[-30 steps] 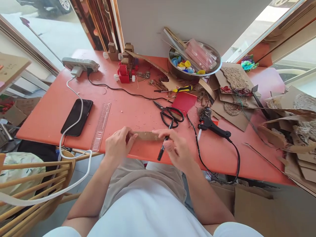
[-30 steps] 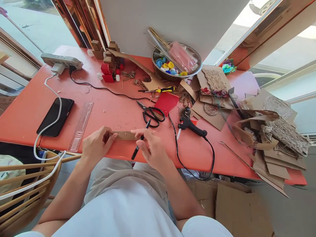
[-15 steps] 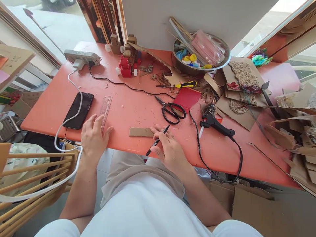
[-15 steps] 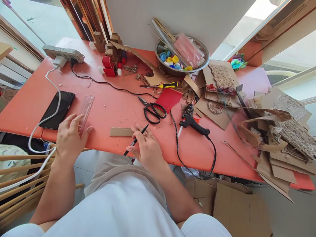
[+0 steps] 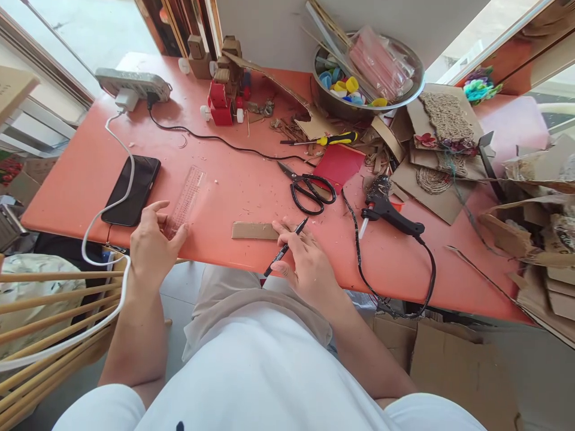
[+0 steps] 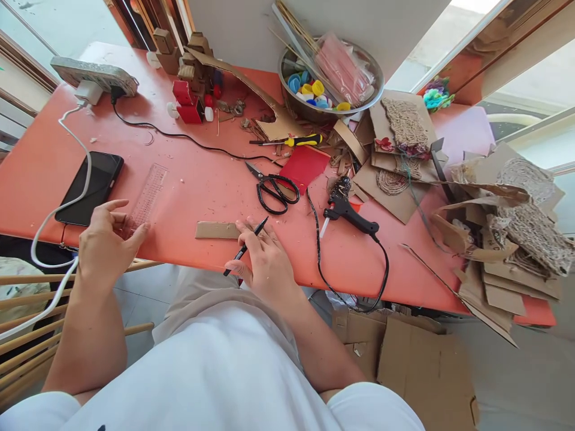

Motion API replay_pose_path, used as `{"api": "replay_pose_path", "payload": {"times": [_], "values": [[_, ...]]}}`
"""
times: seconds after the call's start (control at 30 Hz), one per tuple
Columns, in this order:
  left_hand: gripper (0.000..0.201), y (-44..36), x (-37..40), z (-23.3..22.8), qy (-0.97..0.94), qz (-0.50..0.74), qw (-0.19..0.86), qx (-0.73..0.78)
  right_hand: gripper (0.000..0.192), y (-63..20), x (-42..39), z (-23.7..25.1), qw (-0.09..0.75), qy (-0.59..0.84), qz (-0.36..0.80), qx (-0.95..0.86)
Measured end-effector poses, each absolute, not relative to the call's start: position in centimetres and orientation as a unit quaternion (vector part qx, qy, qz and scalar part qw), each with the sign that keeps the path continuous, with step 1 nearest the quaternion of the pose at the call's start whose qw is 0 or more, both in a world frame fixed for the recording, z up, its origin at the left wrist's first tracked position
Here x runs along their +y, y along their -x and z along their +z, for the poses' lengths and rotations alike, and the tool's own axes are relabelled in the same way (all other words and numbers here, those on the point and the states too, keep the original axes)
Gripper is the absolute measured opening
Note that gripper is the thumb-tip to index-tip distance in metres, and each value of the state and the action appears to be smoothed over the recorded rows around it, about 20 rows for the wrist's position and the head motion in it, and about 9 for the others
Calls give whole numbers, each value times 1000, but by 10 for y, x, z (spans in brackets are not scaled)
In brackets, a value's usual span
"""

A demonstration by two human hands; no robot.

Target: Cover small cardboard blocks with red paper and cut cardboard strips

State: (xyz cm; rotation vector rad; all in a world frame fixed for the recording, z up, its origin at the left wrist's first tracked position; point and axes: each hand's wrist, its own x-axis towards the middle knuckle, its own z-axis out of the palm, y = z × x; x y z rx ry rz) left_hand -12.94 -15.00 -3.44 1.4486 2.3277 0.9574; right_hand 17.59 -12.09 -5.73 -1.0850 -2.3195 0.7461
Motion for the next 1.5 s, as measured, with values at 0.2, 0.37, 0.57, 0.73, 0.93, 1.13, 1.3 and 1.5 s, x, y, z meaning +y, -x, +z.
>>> {"api": "replay_pose_path", "payload": {"times": [0.2,0.37,0.57,0.73,0.93,1.13,1.3,1.5], "values": [[28,88,-165,-4,-481,412,272,724,54,-179,-121,-51,270,426,356,-787],[38,30,-164,-9,-582,380,379,611,62,-176,-132,-46,419,421,503,-627],[37,-1,-157,-32,-742,352,321,473,38,-172,-140,-41,446,444,590,-506],[30,31,-141,-33,-763,316,285,487,20,-172,-121,-31,475,475,524,-524],[19,60,-114,-44,-705,259,179,636,18,-169,-102,-37,447,462,528,-555],[19,54,-103,-51,-705,238,200,637,9,-163,-111,-46,406,489,476,-608],[16,74,-90,-37,-636,271,124,712,8,-164,-113,-44,377,491,460,-637],[46,115,-102,-17,-516,435,-56,736,14,-164,-110,-46,439,481,475,-592]]}}
